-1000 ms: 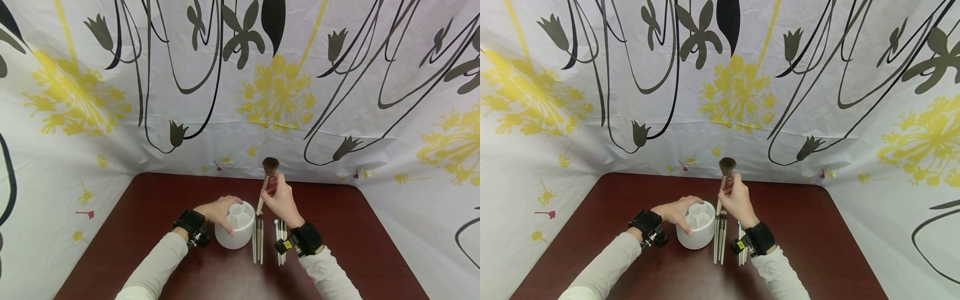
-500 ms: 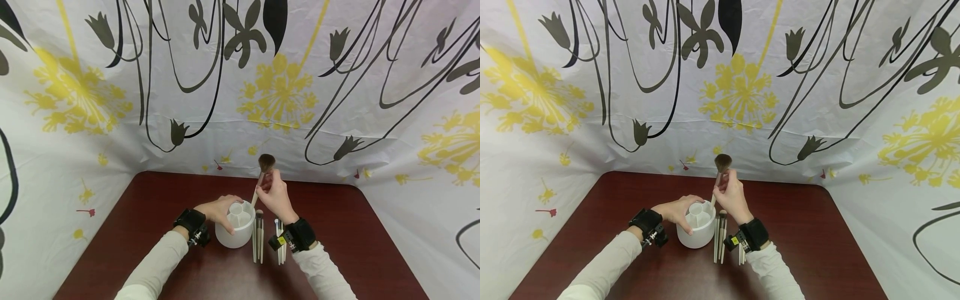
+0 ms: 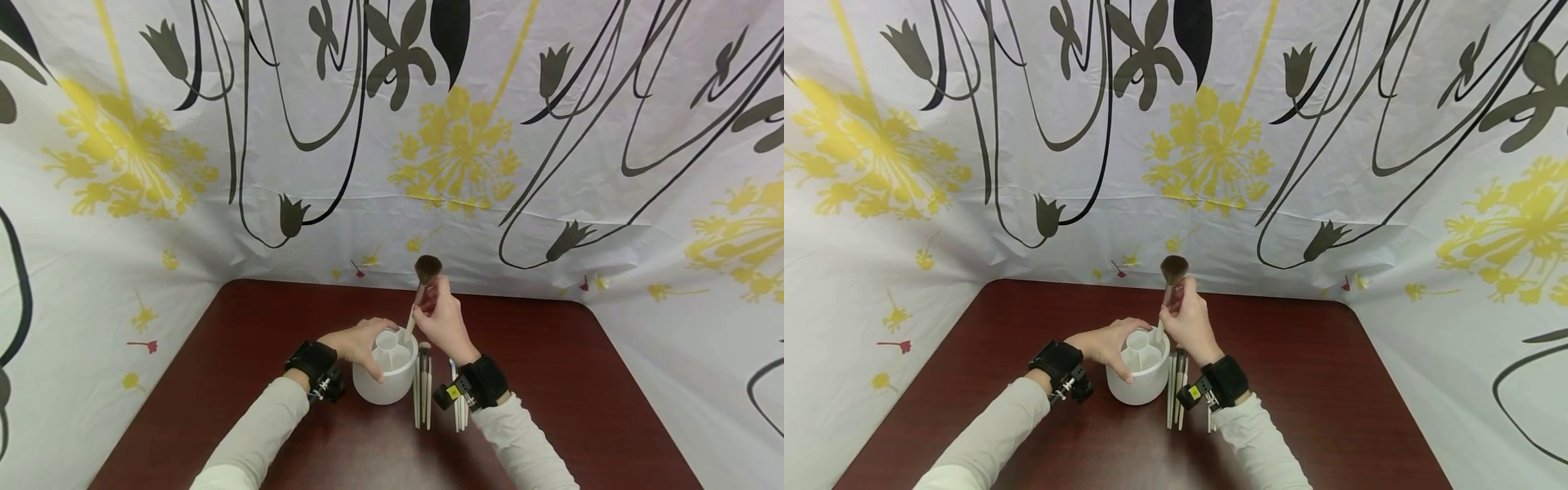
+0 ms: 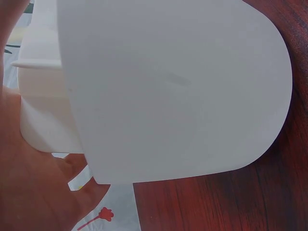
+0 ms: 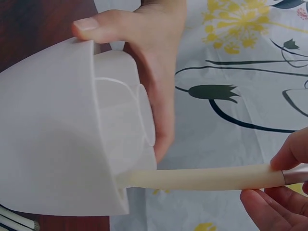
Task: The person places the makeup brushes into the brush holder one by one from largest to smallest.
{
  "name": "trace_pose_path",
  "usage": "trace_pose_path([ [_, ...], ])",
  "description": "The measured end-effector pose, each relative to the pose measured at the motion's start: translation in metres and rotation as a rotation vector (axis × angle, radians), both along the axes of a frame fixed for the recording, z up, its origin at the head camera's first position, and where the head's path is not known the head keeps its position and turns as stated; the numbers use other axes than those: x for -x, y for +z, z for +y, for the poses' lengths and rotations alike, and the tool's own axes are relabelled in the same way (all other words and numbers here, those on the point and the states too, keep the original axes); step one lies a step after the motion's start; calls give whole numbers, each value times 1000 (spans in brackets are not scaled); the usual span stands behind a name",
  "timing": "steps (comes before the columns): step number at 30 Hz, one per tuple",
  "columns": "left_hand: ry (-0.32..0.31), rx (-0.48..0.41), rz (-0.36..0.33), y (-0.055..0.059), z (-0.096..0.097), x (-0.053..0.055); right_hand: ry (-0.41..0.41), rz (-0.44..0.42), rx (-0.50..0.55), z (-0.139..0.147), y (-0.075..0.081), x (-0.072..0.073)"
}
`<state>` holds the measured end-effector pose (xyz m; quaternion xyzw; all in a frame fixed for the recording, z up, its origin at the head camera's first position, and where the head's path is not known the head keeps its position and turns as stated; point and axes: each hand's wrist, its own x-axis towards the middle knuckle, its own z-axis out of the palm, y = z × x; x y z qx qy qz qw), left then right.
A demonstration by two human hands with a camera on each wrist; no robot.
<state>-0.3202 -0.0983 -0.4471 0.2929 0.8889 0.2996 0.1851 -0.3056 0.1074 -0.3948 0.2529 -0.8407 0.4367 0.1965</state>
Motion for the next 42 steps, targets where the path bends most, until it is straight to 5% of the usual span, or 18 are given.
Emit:
trace_pose_path([
  [21, -14, -15, 7, 5, 1, -2, -54, -121, -47, 0, -27, -1],
  [42, -5, -13, 12, 5, 2, -4, -47, -119, -80, 1, -47, -8],
])
